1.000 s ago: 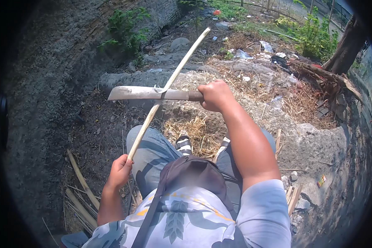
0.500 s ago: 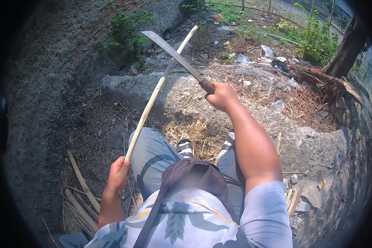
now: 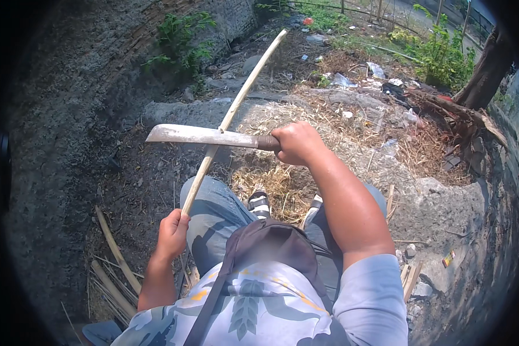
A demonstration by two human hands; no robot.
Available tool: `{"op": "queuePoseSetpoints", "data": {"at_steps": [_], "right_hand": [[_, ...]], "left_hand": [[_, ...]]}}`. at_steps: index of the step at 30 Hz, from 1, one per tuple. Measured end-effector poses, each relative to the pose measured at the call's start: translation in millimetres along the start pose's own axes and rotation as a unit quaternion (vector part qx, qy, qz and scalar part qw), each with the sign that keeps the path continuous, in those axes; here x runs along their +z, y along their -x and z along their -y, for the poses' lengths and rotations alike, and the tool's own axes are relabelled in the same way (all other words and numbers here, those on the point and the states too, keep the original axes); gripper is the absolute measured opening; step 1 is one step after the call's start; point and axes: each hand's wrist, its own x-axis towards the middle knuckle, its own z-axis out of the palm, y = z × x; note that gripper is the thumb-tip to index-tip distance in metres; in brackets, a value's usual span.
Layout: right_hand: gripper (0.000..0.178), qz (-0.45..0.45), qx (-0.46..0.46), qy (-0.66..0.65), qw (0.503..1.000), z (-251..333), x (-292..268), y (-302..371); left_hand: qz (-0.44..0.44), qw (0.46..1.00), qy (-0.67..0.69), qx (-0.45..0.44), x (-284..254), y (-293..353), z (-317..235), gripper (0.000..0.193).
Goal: The person scrapes a bamboo stick with a machete.
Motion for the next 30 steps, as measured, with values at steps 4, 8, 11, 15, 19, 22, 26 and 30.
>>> {"op": "queuePoseSetpoints", "data": {"at_steps": [4,8,11,15,19,22,26,30], "right_hand": [[0.016,0.023,-0.014,-0.004,1.000,26.7,-7.1,-0.6],[0.017,0.009,-0.111,0.035,0.993,40.7,5.8,-4.2],[0.018,-0.014,-0.001,0.000,1.000,-0.9,-0.2,-2.6],[0.021,0.029,0.097,0.014,0.995,-12.6,-8.7,0.3],[0.021,0.051,0.063,-0.001,0.997,11.3,-11.0,-1.1],[0.022,0.059,-0.019,0.030,0.998,22.6,-7.2,-0.4],[0.025,0.034,-0.055,0.057,0.996,34.8,-10.8,0.7],[0.019,0.051,0.067,-0.014,0.996,-4.1,-6.7,-2.5]], "left_hand": [[-0.012,1.000,0.002,0.019,3.5,-5.7,3.6,0.025],[0.000,0.999,-0.010,0.038,4.7,-9.8,-4.1,0.024],[0.018,1.000,-0.010,0.018,-0.8,-5.4,-0.8,0.023],[0.019,0.999,-0.030,-0.011,-0.5,-1.5,1.1,0.023],[0.009,1.000,-0.001,-0.020,5.2,1.7,11.5,0.020],[0.033,0.999,-0.007,-0.039,5.1,-1.5,5.5,0.020],[0.025,0.999,-0.023,-0.024,0.7,3.4,4.7,0.020],[0.030,0.999,0.008,-0.036,-9.9,15.0,15.6,0.021]]}}
